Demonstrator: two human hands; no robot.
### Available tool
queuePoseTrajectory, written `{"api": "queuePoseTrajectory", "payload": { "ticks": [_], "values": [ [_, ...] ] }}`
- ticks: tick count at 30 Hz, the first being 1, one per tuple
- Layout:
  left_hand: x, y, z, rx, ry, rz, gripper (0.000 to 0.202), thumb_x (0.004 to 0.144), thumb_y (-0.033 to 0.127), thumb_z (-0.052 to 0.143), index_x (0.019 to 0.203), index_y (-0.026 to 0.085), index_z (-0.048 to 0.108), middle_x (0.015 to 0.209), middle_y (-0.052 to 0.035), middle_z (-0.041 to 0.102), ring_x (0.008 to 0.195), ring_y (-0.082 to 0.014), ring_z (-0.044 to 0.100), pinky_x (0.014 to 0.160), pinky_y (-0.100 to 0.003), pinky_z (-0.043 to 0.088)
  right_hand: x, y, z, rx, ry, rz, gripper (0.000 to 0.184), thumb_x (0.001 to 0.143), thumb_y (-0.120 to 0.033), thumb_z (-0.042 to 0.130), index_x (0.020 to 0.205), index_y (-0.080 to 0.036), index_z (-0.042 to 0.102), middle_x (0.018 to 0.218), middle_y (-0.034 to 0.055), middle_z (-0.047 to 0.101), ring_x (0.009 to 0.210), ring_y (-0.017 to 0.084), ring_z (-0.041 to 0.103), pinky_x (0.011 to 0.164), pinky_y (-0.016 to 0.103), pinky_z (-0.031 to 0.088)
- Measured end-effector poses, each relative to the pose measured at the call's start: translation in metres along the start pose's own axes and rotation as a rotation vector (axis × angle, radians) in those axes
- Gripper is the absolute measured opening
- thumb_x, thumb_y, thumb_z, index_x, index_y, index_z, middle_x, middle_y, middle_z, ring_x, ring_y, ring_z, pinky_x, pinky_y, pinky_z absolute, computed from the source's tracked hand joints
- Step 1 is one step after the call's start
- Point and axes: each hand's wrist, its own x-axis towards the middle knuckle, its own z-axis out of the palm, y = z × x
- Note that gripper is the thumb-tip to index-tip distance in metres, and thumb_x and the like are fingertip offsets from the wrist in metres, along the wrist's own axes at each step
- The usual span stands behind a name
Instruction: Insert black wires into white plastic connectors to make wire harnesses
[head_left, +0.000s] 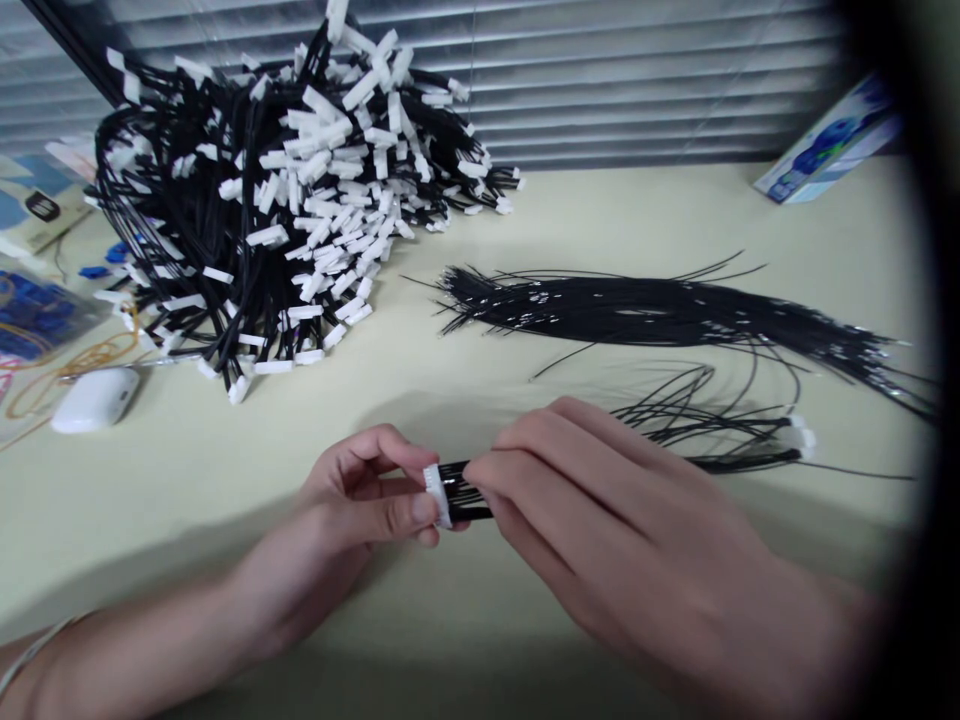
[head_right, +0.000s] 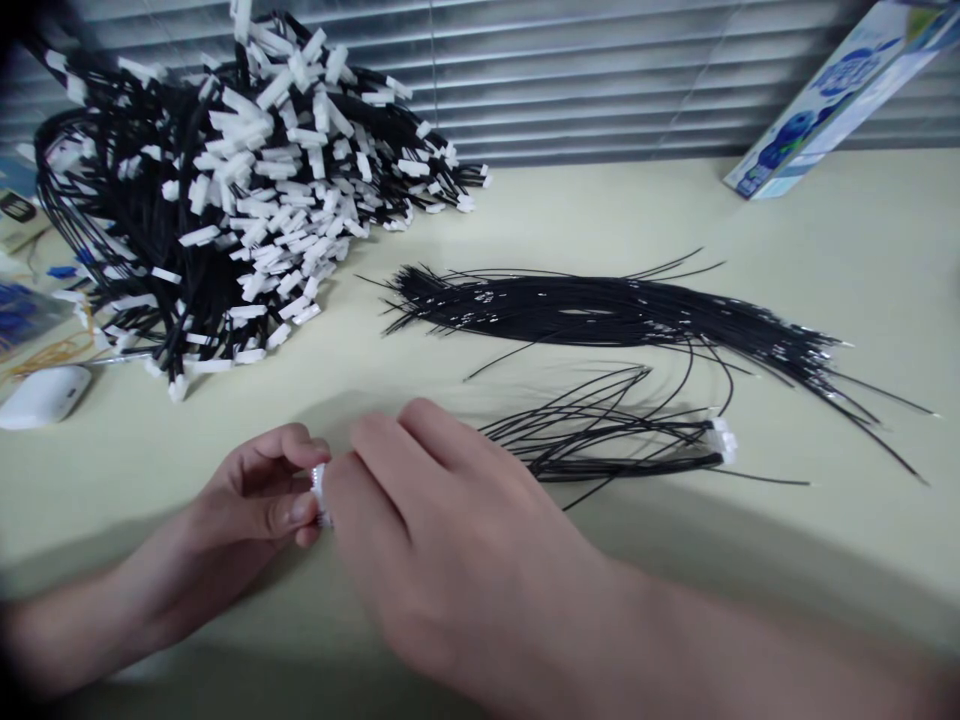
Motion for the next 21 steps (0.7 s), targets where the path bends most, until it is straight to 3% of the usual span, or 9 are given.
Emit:
{"api": "queuePoseTrajectory", "payload": {
  "ticks": [13, 18, 21],
  "values": [
    [0.003, -0.0025, 0.0002, -0.002, -0.036, 0.017, 0.017, 0.069, 0.011, 0.074, 0.082, 0.02, 0.067, 0.066, 0.0036, 0.067, 0.062, -0.0064, 0.06, 0.059, -0.014, 0.045, -0.0003, -0.0025, 0.0047, 0.042, -0.005, -0.05, 0.022, 0.082, -0.002, 0.045, 0.067, -0.013, 0.058, 0.066, 0.0024, 0.046, 0.063, 0.015, 0.038, 0.055, 0.031, 0.036],
    [0.0037, -0.0011, 0.0037, 0.007, -0.007, 0.009, 0.018, 0.066, 0.009, 0.075, 0.078, 0.019, 0.067, 0.066, 0.0032, 0.066, 0.06, -0.0064, 0.059, 0.06, -0.016, 0.044, 0.0007, -0.0027, 0.0065, 0.127, -0.034, -0.013, 0.022, 0.083, -0.002, 0.042, 0.073, -0.011, 0.059, 0.071, 0.0049, 0.051, 0.064, 0.015, 0.041, 0.055, 0.03, 0.036],
    [0.0028, -0.0002, 0.0057, 0.026, -0.01, 0.026, 0.017, 0.067, 0.012, 0.075, 0.079, 0.019, 0.065, 0.07, 0.0022, 0.065, 0.062, -0.0075, 0.058, 0.06, -0.017, 0.044, 0.0062, 0.0038, -0.0004, 0.277, -0.1, 0.085, 0.019, 0.086, -0.007, 0.043, 0.081, -0.012, 0.06, 0.078, 0.0051, 0.056, 0.068, 0.014, 0.047, 0.059, 0.026, 0.038]
  ]
}}
